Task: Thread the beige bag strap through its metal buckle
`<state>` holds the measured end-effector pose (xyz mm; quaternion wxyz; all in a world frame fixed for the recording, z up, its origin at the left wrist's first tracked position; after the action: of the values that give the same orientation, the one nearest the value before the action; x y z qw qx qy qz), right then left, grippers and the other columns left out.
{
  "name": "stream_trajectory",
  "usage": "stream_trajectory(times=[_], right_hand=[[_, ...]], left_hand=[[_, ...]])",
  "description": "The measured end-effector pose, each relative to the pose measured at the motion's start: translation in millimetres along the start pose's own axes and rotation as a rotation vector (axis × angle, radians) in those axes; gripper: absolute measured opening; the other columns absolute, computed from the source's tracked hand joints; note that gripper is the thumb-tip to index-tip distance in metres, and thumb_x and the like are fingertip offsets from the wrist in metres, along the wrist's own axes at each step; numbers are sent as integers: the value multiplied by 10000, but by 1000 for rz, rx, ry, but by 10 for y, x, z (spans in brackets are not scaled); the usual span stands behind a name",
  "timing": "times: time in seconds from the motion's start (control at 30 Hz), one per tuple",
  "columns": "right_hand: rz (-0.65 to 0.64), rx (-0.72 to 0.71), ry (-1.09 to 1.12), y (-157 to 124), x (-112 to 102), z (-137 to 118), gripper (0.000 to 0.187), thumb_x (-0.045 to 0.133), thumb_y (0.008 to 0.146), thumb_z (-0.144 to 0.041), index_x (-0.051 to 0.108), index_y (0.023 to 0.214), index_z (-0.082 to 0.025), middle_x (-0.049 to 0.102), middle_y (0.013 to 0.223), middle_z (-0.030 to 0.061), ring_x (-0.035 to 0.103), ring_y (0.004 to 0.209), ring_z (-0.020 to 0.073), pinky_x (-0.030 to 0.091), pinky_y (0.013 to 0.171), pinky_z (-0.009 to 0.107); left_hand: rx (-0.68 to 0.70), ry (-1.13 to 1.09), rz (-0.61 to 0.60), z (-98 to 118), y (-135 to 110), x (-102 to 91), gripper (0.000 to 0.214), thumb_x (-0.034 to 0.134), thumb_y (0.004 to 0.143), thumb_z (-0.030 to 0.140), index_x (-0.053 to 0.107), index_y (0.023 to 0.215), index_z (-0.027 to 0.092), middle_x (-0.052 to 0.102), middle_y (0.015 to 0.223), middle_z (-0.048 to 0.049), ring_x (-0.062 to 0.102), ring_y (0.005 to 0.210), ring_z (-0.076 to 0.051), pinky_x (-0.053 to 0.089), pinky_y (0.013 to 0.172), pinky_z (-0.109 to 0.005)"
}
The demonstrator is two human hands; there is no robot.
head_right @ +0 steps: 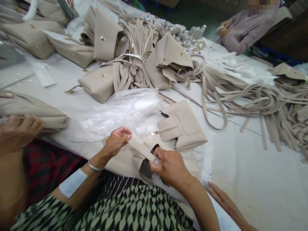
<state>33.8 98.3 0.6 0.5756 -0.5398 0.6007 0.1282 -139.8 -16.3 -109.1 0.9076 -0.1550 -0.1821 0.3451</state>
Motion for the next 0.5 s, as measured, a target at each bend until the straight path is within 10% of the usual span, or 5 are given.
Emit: stream_trajectory(times=[0.27,0.5], right_hand=[[-38,72,100,-34,1,-8,190,586,762,-383,578,778,-194,575,580,-3,494,535,139,265,523,240],[-416,67,1066,-72,141,83,278,588,800,-327,568,1025,-164,609,811,7,543,700,127,405,629,226]], left_hand=[[309,539,281,198,158,-428,94,592,734,242,587,798,173,551,657,27,502,593,-106,379,576,-212],[488,1335,154,285,-16,22,244,504,842,249,603,1043,152,635,1022,-110,518,1011,-291,371,864,-410]])
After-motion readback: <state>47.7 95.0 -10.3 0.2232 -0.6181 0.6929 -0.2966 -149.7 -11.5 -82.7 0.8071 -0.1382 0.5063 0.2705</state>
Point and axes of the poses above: each hand's wrist, its own y-axis towards the middle knuckle, its own x-axis out of the palm, z = x × y, the point moved 4 cm from there along y, towards the middle knuckle
